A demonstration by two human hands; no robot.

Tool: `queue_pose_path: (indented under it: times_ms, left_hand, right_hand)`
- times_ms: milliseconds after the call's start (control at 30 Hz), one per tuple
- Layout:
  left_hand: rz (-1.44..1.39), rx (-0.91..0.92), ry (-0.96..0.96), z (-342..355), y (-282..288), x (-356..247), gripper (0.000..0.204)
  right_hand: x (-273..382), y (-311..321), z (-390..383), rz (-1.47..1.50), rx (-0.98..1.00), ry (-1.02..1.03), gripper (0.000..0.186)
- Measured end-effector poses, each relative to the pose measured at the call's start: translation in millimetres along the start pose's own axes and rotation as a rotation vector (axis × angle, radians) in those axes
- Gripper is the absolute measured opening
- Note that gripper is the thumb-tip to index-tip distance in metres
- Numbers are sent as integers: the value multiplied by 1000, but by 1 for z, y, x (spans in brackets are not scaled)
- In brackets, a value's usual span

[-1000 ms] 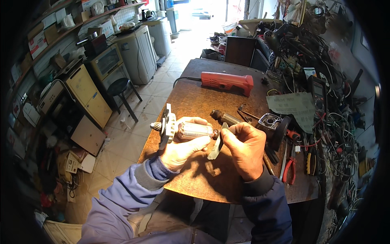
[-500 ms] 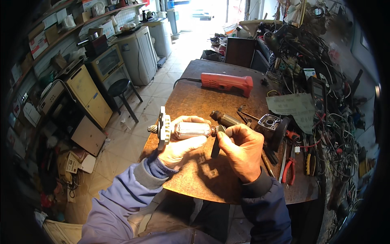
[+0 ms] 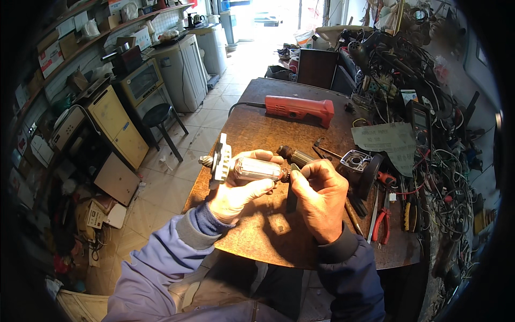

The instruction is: The person sits on the floor and uses a small metal file to smooth the surface of a cylindrical motor component. They rotate the part repeatedly to file different sections, then place the component on the workbench and continue filing while holding it steady.

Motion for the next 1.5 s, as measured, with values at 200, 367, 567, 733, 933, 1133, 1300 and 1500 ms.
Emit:
queue_pose_path:
  times_ms: [200,367,567,733,933,1133,1300,1500]
  left_hand:
    - [-70,-4,-12,0,1,0,42]
    - [14,39,-69,0,0,-5,39]
    - [29,41,69,-4,-14,-5,34]
    - [-1,45,-2,0,-6,-6,41]
    - [-32,36,3,0,-4,-5,44]
    - [-28,118,62,0,-9,0,39]
    - [-43,43,31,1,4,4,38]
    - [-79,19,-2,4,14,4,36]
  right_hand:
    - [2,-9,-2,152,17,-105,10]
    - [2,-11,-3,127,30,-63,10]
    - [-5,-5,1,181,-2,-149,12]
    - [-1,-7,0,134,68,-105,10]
    - [-4,-9,-2,161,36,-113,10]
    - [-14,-7,-2,333,-2,-290,12]
    - [-16,-8,-4,385,-4,-363,10]
    - [-6,-2,2,294,-57,-201,12]
Point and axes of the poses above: each hand's wrist, its own z-axis towards the middle knuckle, its own y-axis out of the back of the hand, x = y × z, the point moved 7 cm from there along z, towards the middle knuckle, and after that the axes turned 13 degrees about y, right-handed, at the moved point
